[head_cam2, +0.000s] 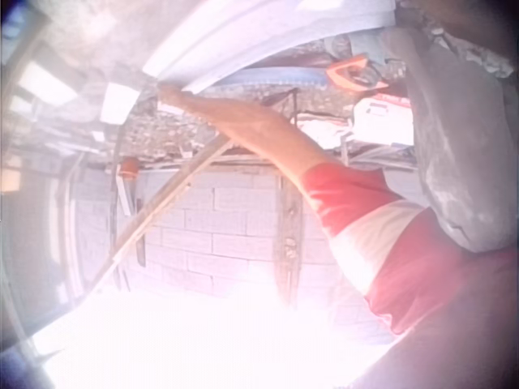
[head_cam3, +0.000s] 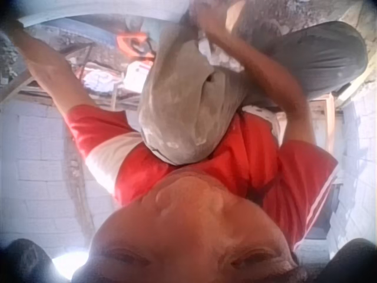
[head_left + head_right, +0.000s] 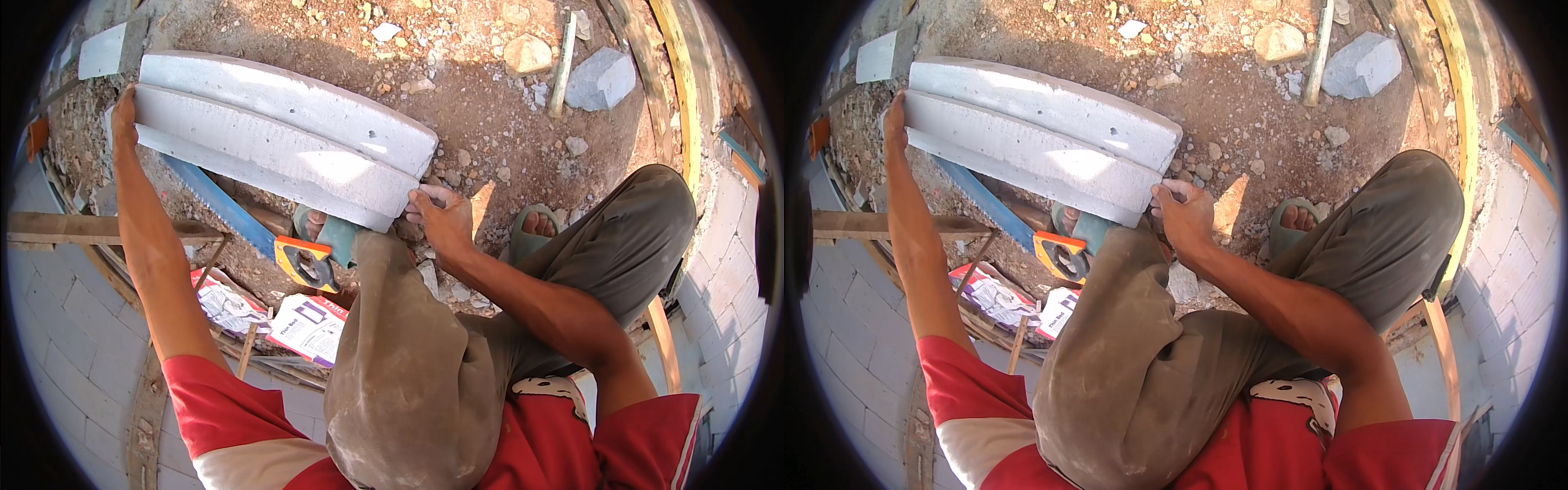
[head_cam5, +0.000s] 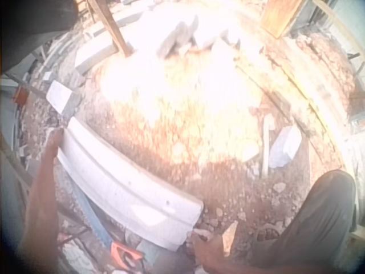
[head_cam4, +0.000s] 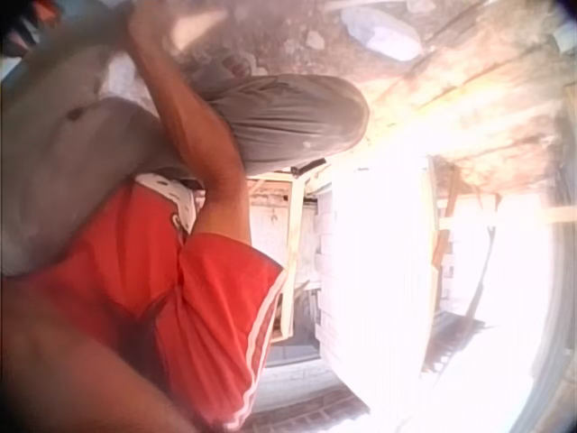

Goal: The person saws aerated concrete blocks using a hand saw while holding the blocks steady on the ground with their hand and foot. They lift and move the blocks between sawing actions in an unfinished room.

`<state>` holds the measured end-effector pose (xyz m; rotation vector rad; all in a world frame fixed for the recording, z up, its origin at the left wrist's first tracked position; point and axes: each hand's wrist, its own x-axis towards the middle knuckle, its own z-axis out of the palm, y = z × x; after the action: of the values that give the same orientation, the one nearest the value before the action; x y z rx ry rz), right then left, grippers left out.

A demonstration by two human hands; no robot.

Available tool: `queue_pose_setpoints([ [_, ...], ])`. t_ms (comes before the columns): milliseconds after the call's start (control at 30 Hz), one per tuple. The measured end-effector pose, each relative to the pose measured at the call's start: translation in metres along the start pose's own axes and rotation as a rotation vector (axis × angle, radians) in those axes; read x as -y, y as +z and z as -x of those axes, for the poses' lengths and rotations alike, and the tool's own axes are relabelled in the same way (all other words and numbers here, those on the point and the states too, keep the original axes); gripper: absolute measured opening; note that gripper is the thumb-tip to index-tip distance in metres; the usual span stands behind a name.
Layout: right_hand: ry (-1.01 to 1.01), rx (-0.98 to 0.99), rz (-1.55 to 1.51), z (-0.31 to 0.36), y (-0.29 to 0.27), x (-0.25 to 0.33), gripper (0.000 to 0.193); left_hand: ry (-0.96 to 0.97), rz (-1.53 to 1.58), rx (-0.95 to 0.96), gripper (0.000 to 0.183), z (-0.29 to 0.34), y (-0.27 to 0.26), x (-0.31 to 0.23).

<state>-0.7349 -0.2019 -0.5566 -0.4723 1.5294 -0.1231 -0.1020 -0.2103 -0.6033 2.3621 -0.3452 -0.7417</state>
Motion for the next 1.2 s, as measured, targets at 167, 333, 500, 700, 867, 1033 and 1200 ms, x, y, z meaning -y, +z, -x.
queue_pose_setpoints([
  [167, -0.004, -0.004, -0.005, 0.001, 0.0, 0.002, 0.033, 0.051, 0.016, -0.001, 0.042, -0.004, 0.0, 0.004],
  [333, 0.022, -0.009, 0.009, 0.0, -0.001, 0.008, 0.033, 0.069, -0.036, 0.012, 0.044, -0.01, -0.002, 0.005],
  [500, 0.022, 0.003, -0.004, 0.0, 0.001, 0.008, 0.034, 0.047, -0.055, -0.019, 0.048, -0.006, -0.004, 0.003],
  [700, -0.004, 0.041, 0.026, -0.005, -0.004, 0.006, 0.03, 0.126, -0.215, -0.092, 0.054, 0.015, 0.017, -0.009],
  [867, -0.001, 0.062, 0.024, -0.008, -0.006, 0.0, 0.026, 0.104, -0.099, -0.093, 0.05, 0.031, 0.012, -0.017],
  [1033, -0.037, 0.067, 0.001, -0.009, -0.007, -0.002, 0.023, 0.119, -0.057, -0.062, 0.048, 0.032, 0.007, -0.014],
  [1200, -0.039, 0.069, 0.011, -0.009, -0.006, 0.001, 0.022, 0.096, -0.046, -0.07, 0.048, 0.031, 0.01, -0.015],
])
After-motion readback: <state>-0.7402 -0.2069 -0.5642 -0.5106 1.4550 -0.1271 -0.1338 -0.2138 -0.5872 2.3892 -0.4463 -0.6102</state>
